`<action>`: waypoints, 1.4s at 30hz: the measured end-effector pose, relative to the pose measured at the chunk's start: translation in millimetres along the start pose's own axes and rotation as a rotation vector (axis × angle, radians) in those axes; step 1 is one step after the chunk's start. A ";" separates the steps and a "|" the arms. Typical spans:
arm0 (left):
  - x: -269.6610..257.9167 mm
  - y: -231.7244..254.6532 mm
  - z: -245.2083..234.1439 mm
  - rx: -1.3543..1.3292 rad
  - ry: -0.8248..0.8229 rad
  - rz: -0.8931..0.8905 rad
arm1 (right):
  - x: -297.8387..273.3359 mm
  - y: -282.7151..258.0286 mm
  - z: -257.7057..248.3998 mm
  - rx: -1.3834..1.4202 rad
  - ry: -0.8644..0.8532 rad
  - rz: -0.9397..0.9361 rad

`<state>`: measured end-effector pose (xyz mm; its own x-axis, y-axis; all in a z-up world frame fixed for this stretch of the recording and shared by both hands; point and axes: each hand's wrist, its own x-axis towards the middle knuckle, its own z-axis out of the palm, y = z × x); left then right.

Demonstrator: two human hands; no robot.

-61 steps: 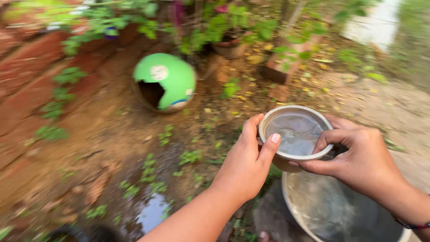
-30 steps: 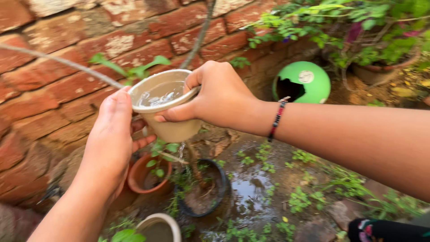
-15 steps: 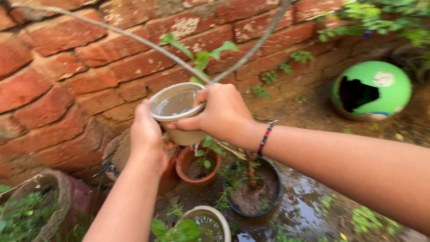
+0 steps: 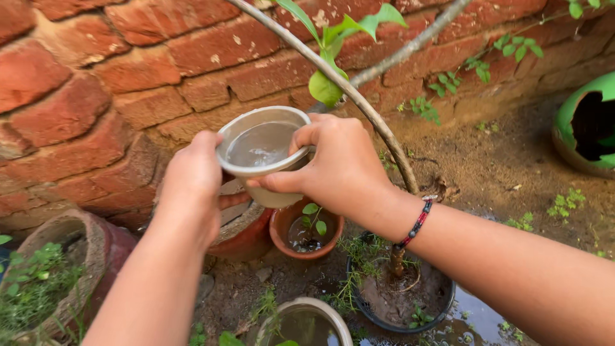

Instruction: The person fills a small plastic cup with water from a larger metal bucket and pours it into several potted plants in an outdoor garden area.

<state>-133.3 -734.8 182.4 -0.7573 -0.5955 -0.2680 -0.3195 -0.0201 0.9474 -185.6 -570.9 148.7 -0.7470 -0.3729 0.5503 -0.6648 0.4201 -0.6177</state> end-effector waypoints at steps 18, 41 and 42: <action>19.9 -44.1 9.6 0.133 -0.094 0.084 | -12.7 18.0 -13.0 -0.146 -0.206 0.045; 2.2 -51.8 -18.6 -0.044 -0.174 -0.466 | -58.9 -10.2 38.2 0.088 -0.124 0.146; 6.6 -58.9 -23.6 -0.030 -0.169 -0.469 | -63.3 -10.9 44.2 0.111 -0.117 0.159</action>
<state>-106.0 -756.5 129.0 -0.6182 -0.3786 -0.6889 -0.6332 -0.2794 0.7218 -131.1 -588.5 95.8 -0.8332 -0.4052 0.3763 -0.5297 0.3897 -0.7533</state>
